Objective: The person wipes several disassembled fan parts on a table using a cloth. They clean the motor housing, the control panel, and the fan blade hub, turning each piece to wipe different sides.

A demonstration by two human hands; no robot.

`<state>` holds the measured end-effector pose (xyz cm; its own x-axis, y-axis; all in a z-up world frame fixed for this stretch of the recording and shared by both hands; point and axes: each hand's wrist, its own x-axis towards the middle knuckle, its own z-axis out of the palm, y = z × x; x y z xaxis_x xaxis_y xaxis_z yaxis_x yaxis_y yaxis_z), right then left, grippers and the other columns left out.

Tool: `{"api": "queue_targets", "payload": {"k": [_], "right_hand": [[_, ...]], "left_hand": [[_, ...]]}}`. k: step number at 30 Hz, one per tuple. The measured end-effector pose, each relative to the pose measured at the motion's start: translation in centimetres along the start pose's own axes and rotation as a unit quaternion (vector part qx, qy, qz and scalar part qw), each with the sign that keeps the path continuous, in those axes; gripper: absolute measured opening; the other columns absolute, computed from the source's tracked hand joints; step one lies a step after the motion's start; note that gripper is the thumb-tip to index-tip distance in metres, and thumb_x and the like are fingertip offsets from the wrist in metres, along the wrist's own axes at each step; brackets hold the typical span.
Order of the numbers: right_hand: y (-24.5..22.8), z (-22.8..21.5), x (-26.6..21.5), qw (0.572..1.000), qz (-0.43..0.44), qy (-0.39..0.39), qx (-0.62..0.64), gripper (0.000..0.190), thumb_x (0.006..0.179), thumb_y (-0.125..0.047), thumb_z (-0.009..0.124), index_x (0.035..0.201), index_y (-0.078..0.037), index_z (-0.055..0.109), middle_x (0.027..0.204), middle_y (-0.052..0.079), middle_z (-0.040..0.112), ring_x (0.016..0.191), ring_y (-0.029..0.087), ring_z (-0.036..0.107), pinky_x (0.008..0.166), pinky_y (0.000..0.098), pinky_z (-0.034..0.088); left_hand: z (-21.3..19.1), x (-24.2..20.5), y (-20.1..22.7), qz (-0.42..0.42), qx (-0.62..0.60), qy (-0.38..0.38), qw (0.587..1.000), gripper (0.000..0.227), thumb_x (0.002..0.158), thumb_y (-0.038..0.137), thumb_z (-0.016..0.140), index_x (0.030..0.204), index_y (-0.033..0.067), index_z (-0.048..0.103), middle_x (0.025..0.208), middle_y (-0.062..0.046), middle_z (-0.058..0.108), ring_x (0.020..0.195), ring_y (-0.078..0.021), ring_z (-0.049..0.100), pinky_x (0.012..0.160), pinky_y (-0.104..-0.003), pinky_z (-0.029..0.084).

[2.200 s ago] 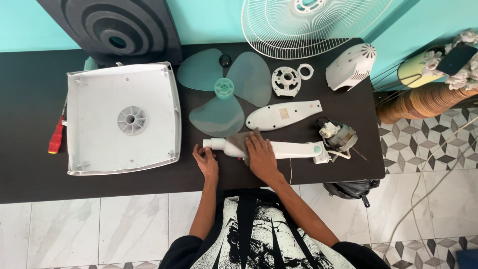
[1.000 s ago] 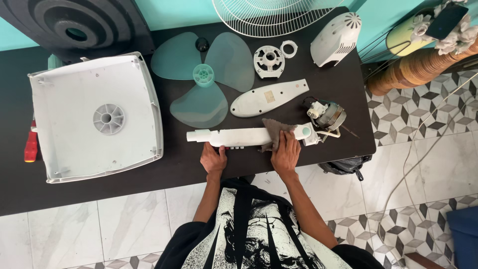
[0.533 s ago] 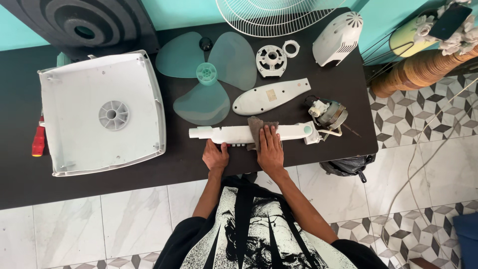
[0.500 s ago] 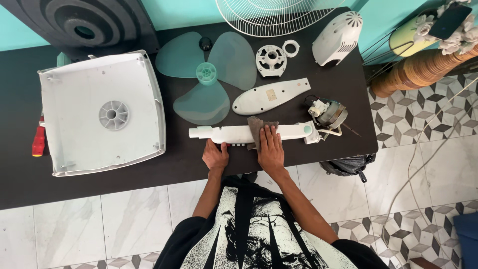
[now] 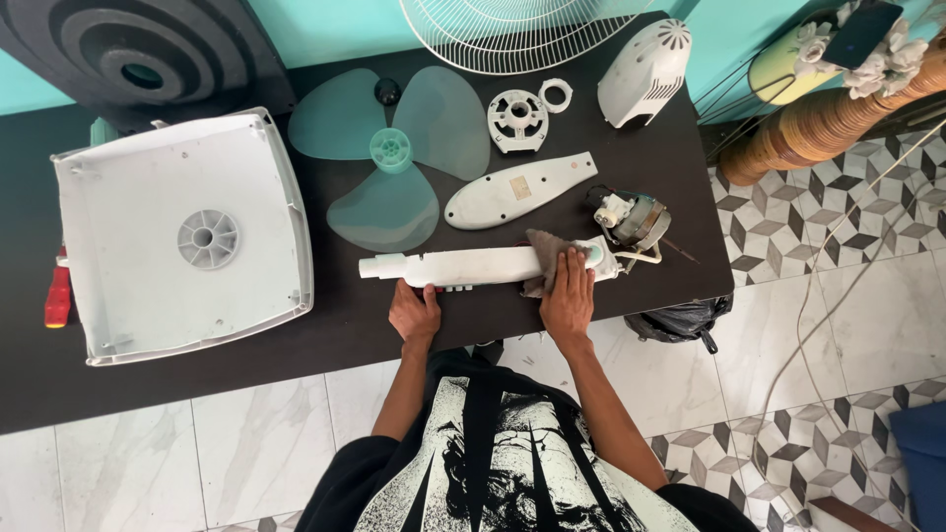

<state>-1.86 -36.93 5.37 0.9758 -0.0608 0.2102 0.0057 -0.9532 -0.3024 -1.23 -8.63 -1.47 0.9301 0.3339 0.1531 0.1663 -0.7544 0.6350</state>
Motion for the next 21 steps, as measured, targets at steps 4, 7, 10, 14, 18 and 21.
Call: {"api": "queue_targets", "payload": {"k": [4,7,10,14,18,21], "right_hand": [[0.5,-0.3,-0.1,1.000,0.019,0.009,-0.011,0.067,0.087,-0.008,0.067,0.149,0.004,0.047,0.160,0.021,0.041,0.152,0.039,0.034,0.123,0.0582,0.026],[0.5,-0.6,-0.3,1.000,0.026,0.014,0.000,0.067,0.086,-0.013,0.069,0.148,0.004,0.048,0.158,0.021,0.042,0.151,0.040,0.035,0.124,0.0588,0.027],[0.8,-1.1,0.2,0.999,0.037,0.022,0.001,0.066,0.090,-0.019,0.071,0.148,0.003,0.049,0.158,0.020,0.042,0.152,0.039,0.035,0.124,0.0584,0.028],[1.4,-1.6,1.0,0.999,0.045,0.013,-0.024,0.070,0.089,-0.024,0.071,0.148,0.006,0.048,0.159,0.023,0.042,0.151,0.040,0.034,0.120,0.0607,0.028],[1.5,-1.6,1.2,0.999,0.027,0.015,-0.039,0.070,0.089,-0.024,0.072,0.148,0.005,0.048,0.159,0.024,0.041,0.150,0.043,0.034,0.119,0.0621,0.029],[1.4,-1.2,0.8,0.999,0.009,0.025,-0.039,0.069,0.091,-0.024,0.076,0.150,-0.001,0.049,0.159,0.020,0.042,0.152,0.041,0.035,0.121,0.0602,0.031]], "left_hand": [[0.2,-0.1,0.1,0.006,0.002,0.014,1.000,0.067,0.102,0.064,0.040,0.102,-0.0013,0.055,0.086,-0.021,0.064,0.074,-0.0445,0.065,0.063,-0.053,0.053],[0.1,0.0,0.0,-0.002,0.003,0.001,1.000,0.067,0.102,0.065,0.040,0.100,-0.0006,0.055,0.084,-0.019,0.064,0.073,-0.0432,0.065,0.063,-0.053,0.053],[0.2,0.3,0.1,0.006,-0.003,0.008,1.000,0.067,0.101,0.066,0.040,0.099,0.0002,0.055,0.084,-0.019,0.064,0.073,-0.0428,0.065,0.062,-0.053,0.053],[0.1,0.1,-0.1,0.002,-0.014,0.004,1.000,0.065,0.100,0.066,0.042,0.099,0.0013,0.054,0.083,-0.017,0.064,0.072,-0.0420,0.065,0.062,-0.053,0.052],[0.2,0.1,-0.3,-0.019,-0.004,-0.014,1.000,0.064,0.100,0.066,0.044,0.096,0.0024,0.053,0.081,-0.015,0.064,0.073,-0.0414,0.065,0.064,-0.052,0.053],[0.4,0.2,-0.4,-0.004,-0.011,-0.002,1.000,0.063,0.100,0.065,0.044,0.097,0.0024,0.053,0.082,-0.015,0.064,0.074,-0.0414,0.065,0.064,-0.053,0.052]]}}
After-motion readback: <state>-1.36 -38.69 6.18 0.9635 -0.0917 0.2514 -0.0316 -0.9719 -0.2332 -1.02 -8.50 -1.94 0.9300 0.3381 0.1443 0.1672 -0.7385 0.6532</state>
